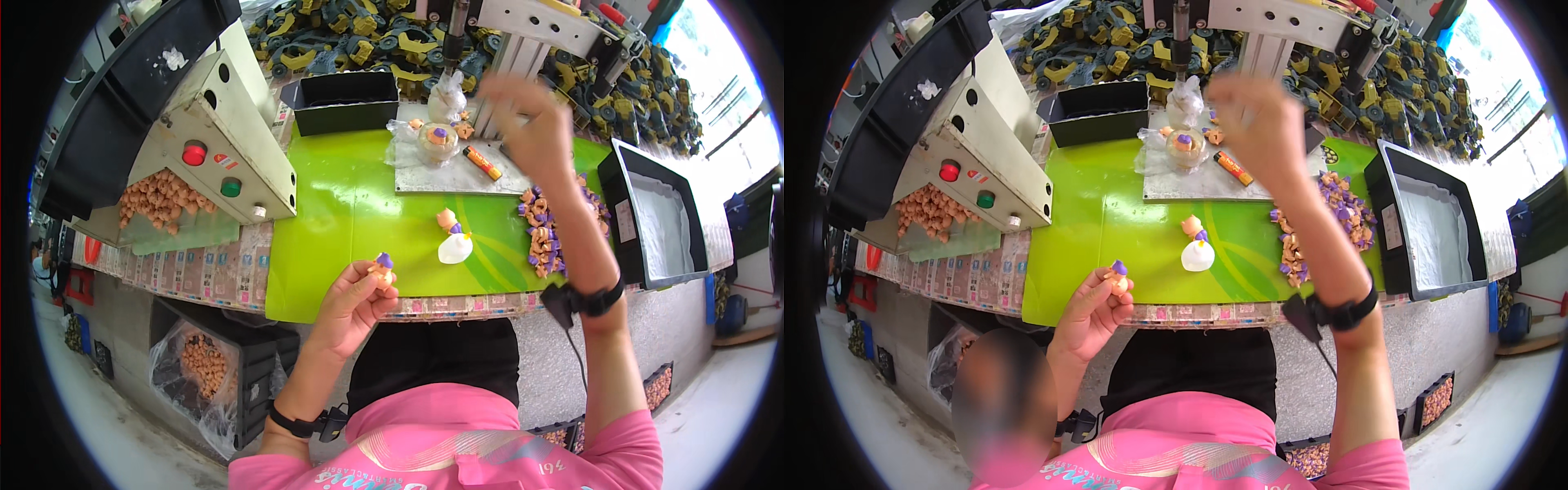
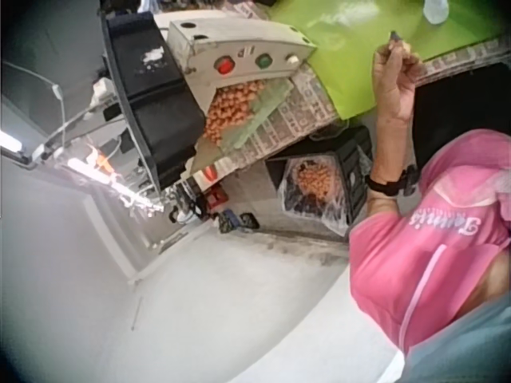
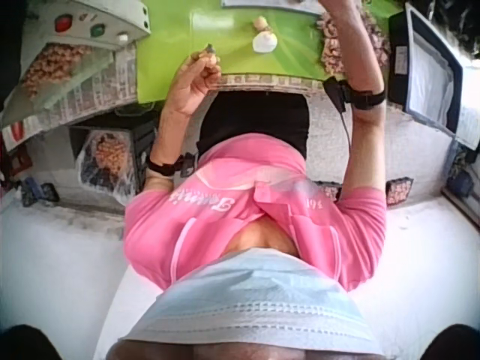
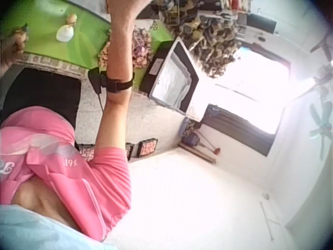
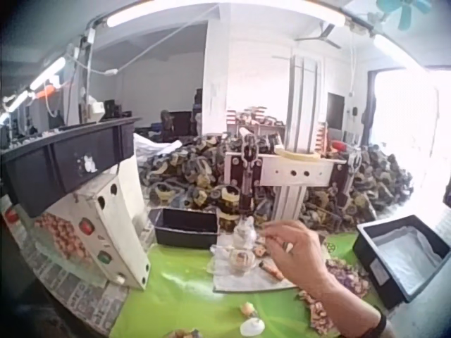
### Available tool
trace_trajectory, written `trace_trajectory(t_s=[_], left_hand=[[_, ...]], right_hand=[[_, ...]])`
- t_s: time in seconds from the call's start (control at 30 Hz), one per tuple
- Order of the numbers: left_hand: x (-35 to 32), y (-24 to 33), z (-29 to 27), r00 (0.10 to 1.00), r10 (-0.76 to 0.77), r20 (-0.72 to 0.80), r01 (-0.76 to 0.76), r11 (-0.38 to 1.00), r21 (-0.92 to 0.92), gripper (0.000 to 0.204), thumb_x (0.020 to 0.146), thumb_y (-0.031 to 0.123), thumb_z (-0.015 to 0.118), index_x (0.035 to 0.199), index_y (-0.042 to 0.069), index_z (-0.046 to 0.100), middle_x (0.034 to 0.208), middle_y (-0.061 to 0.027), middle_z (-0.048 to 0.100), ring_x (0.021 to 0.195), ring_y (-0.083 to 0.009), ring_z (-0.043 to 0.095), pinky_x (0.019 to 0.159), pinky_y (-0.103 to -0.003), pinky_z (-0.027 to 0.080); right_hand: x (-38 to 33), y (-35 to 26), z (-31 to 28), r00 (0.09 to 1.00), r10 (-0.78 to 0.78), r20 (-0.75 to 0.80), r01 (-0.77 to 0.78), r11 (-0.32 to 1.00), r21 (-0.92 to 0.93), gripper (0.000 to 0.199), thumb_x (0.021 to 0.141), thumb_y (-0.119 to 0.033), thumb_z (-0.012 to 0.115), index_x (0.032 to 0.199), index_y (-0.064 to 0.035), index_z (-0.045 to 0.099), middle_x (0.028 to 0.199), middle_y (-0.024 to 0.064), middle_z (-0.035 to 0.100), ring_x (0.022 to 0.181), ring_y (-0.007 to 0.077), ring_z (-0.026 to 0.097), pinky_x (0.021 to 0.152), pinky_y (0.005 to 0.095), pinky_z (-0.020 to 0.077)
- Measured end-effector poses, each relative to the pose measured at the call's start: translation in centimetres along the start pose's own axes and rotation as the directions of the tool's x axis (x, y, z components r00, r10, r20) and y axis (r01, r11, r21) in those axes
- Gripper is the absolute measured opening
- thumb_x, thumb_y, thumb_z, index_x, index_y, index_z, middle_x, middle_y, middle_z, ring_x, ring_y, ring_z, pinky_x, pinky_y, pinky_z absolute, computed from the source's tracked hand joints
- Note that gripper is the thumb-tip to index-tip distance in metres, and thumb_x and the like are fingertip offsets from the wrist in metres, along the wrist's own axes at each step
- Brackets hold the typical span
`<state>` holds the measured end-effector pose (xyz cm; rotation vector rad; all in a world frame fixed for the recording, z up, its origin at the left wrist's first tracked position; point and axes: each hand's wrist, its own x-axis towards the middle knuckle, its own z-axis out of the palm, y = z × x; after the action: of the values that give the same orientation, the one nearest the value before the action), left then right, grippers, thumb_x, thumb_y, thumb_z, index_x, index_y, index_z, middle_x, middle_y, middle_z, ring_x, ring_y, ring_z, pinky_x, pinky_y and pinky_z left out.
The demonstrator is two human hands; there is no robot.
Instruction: Assembling small plastic figurines by gluing heads and accessories onto bodies.
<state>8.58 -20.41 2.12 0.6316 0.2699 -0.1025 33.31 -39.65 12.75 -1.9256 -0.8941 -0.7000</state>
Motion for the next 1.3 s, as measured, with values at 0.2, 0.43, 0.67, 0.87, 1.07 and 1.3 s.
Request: trace_trajectory(t_s=[0.2,0.43,0.67,0.87,1.07,1.3], left_hand=[[1.4,1.3,1.0,0.998,0.004,0.07,-0.007,0.999,0.042,0.015,0.094,0.012,0.06,0.107,0.007,0.056,0.1,-0.0067,0.062,0.088,-0.0149,0.066,0.081,-0.027,0.057],[1.7,1.9,1.9,0.997,0.061,0.042,-0.065,0.993,0.1,0.031,0.094,0.013,0.06,0.123,0.005,0.054,0.106,-0.0092,0.062,0.089,-0.016,0.065,0.079,-0.027,0.057],[2.0,6.2,0.2,0.986,0.167,-0.013,-0.16,0.961,0.226,0.023,0.093,0.01,0.06,0.116,0.005,0.059,0.105,-0.0086,0.063,0.095,-0.018,0.066,0.084,-0.028,0.057],[8.4,9.5,2.0,0.993,0.048,0.105,-0.09,0.893,0.441,0.026,0.095,0.012,0.058,0.12,0.006,0.056,0.106,-0.0061,0.062,0.097,-0.0185,0.064,0.083,-0.027,0.055],[17.1,8.7,5.2,0.998,-0.014,0.055,-0.023,0.788,0.615,0.023,0.093,0.019,0.063,0.113,0.007,0.062,0.101,-0.0025,0.065,0.091,-0.0166,0.065,0.08,-0.028,0.054],[24.6,4.1,5.2,0.906,0.371,0.206,-0.342,0.351,0.872,0.014,0.086,0.014,0.069,0.096,0.005,0.066,0.093,-0.0053,0.067,0.081,-0.0152,0.064,0.068,-0.029,0.051]], right_hand=[[-6.4,3.9,6.4,0.866,0.107,0.489,-0.03,0.986,-0.164,0.038,0.08,-0.022,0.065,0.117,-0.0136,0.066,0.141,0.018,0.044,0.13,0.0389,0.038,0.109,0.0458,0.0321],[-8.0,3.6,6.2,0.964,-0.032,0.263,0.029,0.999,0.014,0.019,0.078,-0.008,0.066,0.096,-0.0108,0.073,0.117,0.0121,0.06,0.112,0.0288,0.055,0.094,0.0406,0.0455],[-10.5,6.2,-13.7,0.953,0.133,-0.271,-0.256,0.832,-0.492,0.013,0.078,-0.005,0.067,0.09,-0.0047,0.072,0.1,0.0135,0.065,0.099,0.0293,0.06,0.088,0.0379,0.0469],[-17.3,10.2,-28.9,0.522,0.852,-0.04,-0.551,0.301,-0.779,0.029,0.081,-0.028,0.065,0.081,-0.0001,0.071,0.075,0.0182,0.066,0.071,0.0321,0.065,0.068,0.0402,0.0493],[-15.6,7.5,-27.3,0.623,0.782,0.015,-0.563,0.462,-0.685,0.031,0.083,-0.026,0.062,0.079,0.0046,0.069,0.068,0.0189,0.066,0.067,0.027,0.067,0.066,0.0368,0.0503],[-10.6,0.2,-20.4,0.831,0.519,0.198,-0.442,0.834,-0.33,0.024,0.084,-0.018,0.065,0.096,0.002,0.069,0.092,0.0146,0.069,0.083,0.0254,0.067,0.074,0.0348,0.0502]])
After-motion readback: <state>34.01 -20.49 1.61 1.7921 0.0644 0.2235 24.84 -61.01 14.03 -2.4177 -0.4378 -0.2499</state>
